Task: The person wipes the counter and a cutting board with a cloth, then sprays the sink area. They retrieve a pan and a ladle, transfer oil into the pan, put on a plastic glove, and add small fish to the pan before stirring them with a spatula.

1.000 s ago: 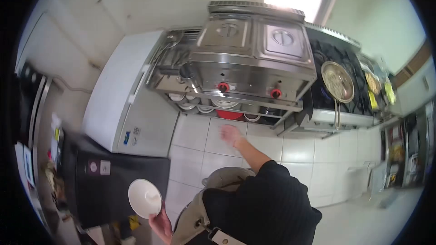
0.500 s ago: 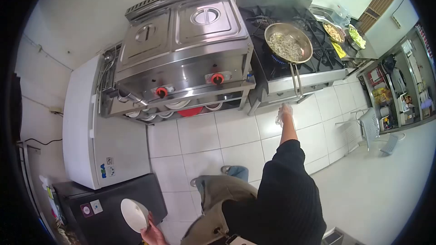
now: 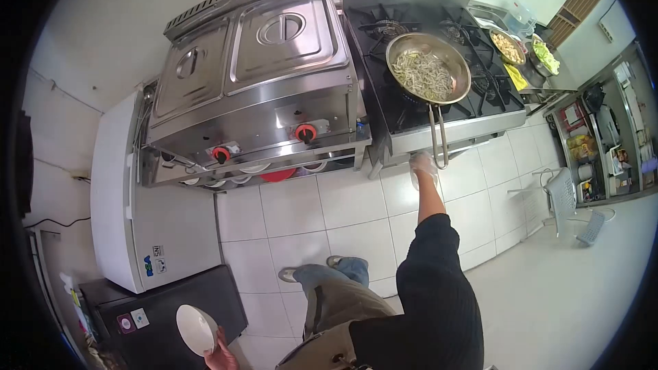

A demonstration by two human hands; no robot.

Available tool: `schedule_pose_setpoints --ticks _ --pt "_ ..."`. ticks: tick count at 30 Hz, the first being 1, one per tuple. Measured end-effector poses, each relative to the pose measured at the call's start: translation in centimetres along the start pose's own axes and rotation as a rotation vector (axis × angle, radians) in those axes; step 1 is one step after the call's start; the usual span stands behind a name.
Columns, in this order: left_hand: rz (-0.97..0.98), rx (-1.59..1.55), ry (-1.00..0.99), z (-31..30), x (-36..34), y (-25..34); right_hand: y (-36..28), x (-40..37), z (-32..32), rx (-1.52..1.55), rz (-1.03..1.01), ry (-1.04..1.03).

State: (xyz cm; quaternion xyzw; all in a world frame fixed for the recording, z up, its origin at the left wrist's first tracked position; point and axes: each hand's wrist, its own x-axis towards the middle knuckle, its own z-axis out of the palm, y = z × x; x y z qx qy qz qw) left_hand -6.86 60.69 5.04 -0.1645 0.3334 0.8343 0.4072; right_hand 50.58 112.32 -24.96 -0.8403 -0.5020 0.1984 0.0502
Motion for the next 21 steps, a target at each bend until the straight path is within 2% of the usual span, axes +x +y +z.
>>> schedule_pose_setpoints --ticks 4,5,7,8,11,14,16,18,19,21 --pt "-0.010 0.019 -0.040 0.4 1.6 -0.5 0.3 0.2 1.0 -0.007 -0.020 0.038" --pt "-0.065 -0.008 -0.061 0.6 1.9 -0.8 0.4 -0.1 0.5 -0.010 -0.021 0.040" --pt "-0.114 -0.038 -0.078 1.4 2.2 -1.3 0.6 -0.4 0.2 -0.063 -0.229 0.089" --pt "-0.096 0.031 -0.052 1.5 2.3 -1.5 0.4 -0.5 0.2 -0.067 -0.233 0.084" --pt "-0.056 0.097 0.003 0.8 2.7 -1.4 0.1 -0.4 0.0 0.076 0.047 0.079" --pt "0.015 0.120 0.056 -0.1 2.1 -1.0 0.5 0.3 1.3 0.201 0.075 0.073" --pt "0.059 0.138 0.085 -0.6 1.8 -0.4 -1.5 -2.1 -0.2 0.188 0.081 0.036" --pt "0.091 0.154 0.055 -1.3 1.6 0.3 -3.9 -4.2 -0.9 0.173 0.318 -0.097" --pt "0.102 0.137 0.060 -1.6 1.6 0.6 -4.4 -5.3 -0.5 0.167 0.298 -0.096" --pt "0.008 -0.053 0.001 -2.3 1.7 1.6 -3.7 -7.3 4.2 -0.071 0.149 -0.201"
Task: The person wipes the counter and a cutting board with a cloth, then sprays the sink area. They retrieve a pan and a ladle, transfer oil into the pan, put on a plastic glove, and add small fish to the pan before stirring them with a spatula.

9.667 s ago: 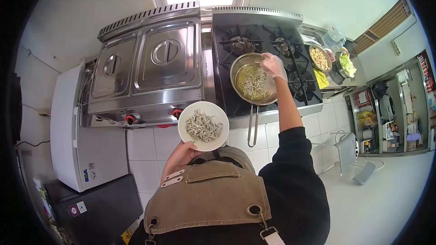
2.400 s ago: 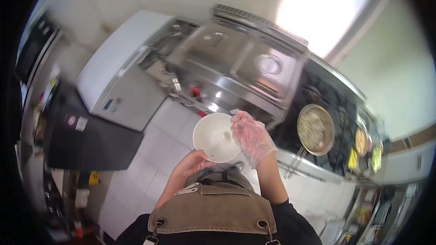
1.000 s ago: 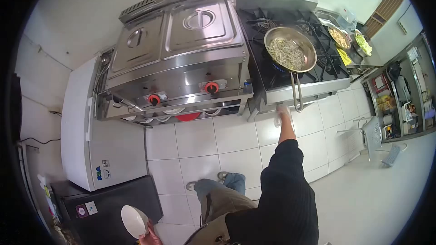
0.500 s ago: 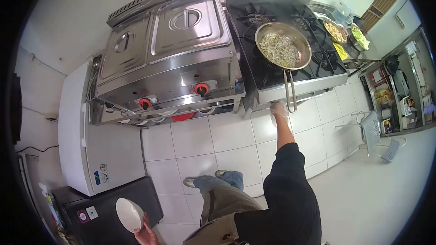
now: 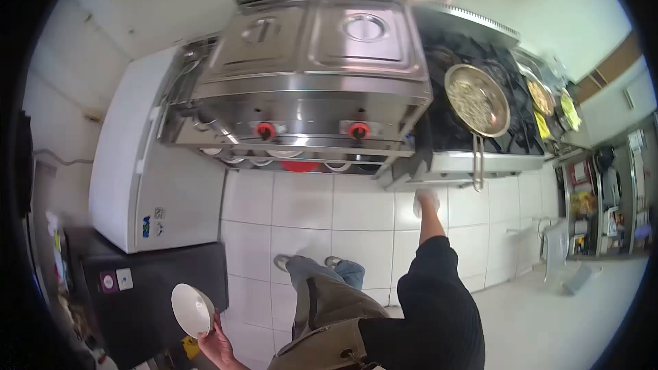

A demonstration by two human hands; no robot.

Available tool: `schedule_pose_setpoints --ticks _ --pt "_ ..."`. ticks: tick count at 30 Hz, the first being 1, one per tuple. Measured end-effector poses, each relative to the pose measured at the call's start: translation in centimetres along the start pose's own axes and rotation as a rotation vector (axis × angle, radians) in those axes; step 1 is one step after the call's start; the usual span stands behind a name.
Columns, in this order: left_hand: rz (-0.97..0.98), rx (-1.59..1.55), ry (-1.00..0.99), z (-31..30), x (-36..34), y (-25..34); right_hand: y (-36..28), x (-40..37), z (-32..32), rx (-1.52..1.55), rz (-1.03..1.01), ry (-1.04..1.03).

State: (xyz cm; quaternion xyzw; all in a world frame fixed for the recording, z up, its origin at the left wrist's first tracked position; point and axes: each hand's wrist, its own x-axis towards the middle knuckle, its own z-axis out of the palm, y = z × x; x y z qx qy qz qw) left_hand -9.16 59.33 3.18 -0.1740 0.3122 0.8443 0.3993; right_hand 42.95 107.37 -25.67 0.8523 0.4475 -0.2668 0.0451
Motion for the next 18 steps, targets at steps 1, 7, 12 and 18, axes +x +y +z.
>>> schedule_pose_setpoints --ticks 1,7,12,18 --pt "0.029 -0.018 0.006 0.2 -0.4 0.3 -0.4 -1.5 1.7 -0.134 -0.072 -0.041" --pt "0.423 0.100 0.090 0.7 -4.1 3.5 -7.6 -12.0 17.9 0.218 -0.364 -0.508" --pt "0.562 -0.046 0.135 -2.9 -8.1 9.0 -21.6 -33.5 25.1 0.261 -0.744 -1.087" --pt "0.839 -0.273 0.197 -9.2 -17.2 17.0 -32.7 -57.2 28.8 -0.129 -1.185 -1.379"
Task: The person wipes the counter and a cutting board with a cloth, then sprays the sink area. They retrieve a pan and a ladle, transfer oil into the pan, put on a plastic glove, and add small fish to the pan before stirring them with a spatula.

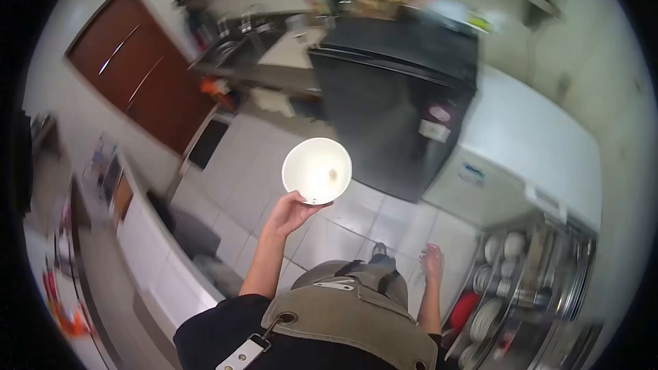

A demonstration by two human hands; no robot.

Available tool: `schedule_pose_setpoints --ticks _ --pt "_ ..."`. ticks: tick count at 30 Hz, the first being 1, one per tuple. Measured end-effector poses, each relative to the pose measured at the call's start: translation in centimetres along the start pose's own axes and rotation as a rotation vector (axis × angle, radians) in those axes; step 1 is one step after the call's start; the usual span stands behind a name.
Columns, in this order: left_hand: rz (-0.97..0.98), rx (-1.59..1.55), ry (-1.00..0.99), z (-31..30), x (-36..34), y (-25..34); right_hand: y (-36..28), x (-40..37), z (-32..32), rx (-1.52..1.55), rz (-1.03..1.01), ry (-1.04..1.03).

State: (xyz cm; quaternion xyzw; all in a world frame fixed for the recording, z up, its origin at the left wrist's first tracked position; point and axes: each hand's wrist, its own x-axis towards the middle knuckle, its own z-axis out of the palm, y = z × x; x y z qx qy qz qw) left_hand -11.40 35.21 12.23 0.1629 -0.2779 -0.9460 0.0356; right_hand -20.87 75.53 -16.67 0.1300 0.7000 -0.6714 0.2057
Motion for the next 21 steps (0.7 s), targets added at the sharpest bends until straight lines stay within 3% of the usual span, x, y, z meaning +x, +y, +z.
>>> schedule_pose_setpoints --ticks 2,4,7,9,13,14,16,21 --pt "0.114 0.023 0.077 1.8 -0.2 -2.8 -1.9 5.7 -2.0 -0.121 0.040 -0.151" --pt "0.235 -0.002 0.140 1.5 -0.8 -1.3 -7.3 8.5 1.0 -0.233 0.065 -0.289" --pt "0.389 -0.119 0.301 0.5 -1.6 -0.4 -10.4 12.2 4.2 -0.455 0.080 -0.472" --pt "0.449 -0.184 0.395 -2.5 -0.5 -0.2 -12.9 15.1 8.8 -0.445 0.140 -0.538" --pt "0.611 -0.179 0.516 -5.9 0.7 1.5 -13.9 20.2 20.7 -0.405 0.098 -0.725" --pt "0.648 -0.216 0.558 -6.8 1.1 2.1 -14.4 21.1 24.0 -0.399 0.167 -0.745" --pt "0.692 -0.305 0.547 -10.2 0.1 5.9 -16.9 19.9 31.6 -0.384 0.139 -0.801" --pt "0.635 -0.321 0.530 -17.3 2.8 14.8 -22.1 18.6 50.1 -0.207 0.247 -0.945"
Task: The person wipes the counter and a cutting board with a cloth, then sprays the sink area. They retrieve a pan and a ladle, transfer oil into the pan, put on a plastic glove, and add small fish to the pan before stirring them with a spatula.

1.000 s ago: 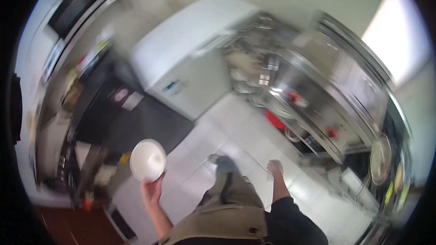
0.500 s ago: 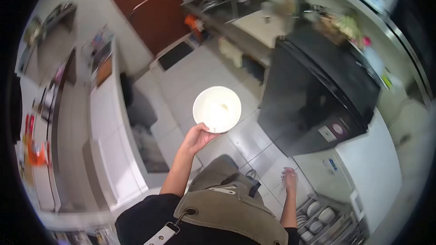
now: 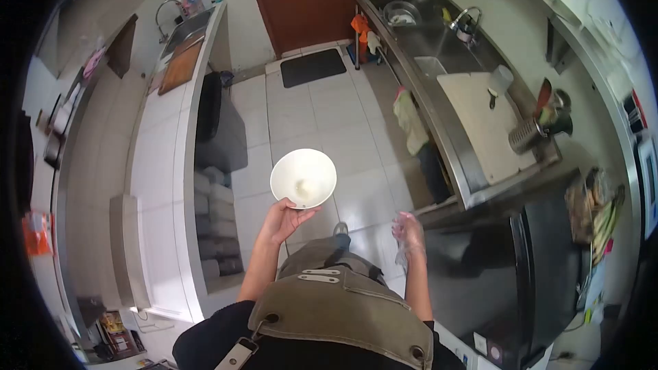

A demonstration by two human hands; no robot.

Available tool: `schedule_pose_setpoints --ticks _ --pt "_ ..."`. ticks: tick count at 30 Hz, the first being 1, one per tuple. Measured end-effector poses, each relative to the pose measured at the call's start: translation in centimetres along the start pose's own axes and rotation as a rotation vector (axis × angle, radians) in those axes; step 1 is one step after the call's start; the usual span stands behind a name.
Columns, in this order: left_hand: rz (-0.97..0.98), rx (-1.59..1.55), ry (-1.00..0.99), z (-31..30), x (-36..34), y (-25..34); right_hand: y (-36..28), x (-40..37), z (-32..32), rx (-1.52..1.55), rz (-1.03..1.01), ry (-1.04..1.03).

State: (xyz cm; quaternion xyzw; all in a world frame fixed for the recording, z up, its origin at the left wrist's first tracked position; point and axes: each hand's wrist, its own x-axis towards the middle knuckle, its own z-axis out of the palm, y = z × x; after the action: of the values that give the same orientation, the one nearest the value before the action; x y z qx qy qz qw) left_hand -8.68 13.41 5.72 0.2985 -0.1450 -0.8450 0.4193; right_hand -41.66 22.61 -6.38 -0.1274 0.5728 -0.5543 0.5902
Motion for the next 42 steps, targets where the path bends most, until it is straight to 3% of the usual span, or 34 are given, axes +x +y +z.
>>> schedule_pose_setpoints --ticks 6,9,11,16,23,27,33,36,42 --pt "-0.016 0.150 -0.018 3.9 13.3 6.8 -14.7 11.6 11.9 0.179 -0.108 -0.177" --pt "-0.050 0.153 -0.084 6.1 20.9 9.8 -21.7 15.0 16.4 0.077 -0.147 -0.277" --pt "-0.070 0.178 -0.108 8.1 26.1 11.5 -25.7 17.6 18.6 -0.159 -0.277 -0.387" --pt "-0.114 0.238 -0.166 12.2 40.4 15.5 -35.0 27.1 22.0 -0.162 -0.344 -0.351" --pt "-0.195 0.355 -0.149 18.5 60.7 23.2 -44.9 43.1 22.2 0.174 -0.218 -0.212" --pt "-0.273 0.581 -0.106 20.9 73.3 27.8 -47.0 50.8 21.4 0.221 -0.262 -0.112" --pt "-0.415 0.731 -0.193 21.9 93.7 31.2 -48.5 58.6 22.1 0.362 -0.242 0.093" --pt "-0.542 0.714 -0.235 19.6 105.4 31.3 -48.1 62.9 22.7 0.503 -0.250 0.263" --pt "-0.787 0.790 -0.225 18.9 120.4 31.0 -49.6 70.2 26.7 0.766 -0.251 0.473"
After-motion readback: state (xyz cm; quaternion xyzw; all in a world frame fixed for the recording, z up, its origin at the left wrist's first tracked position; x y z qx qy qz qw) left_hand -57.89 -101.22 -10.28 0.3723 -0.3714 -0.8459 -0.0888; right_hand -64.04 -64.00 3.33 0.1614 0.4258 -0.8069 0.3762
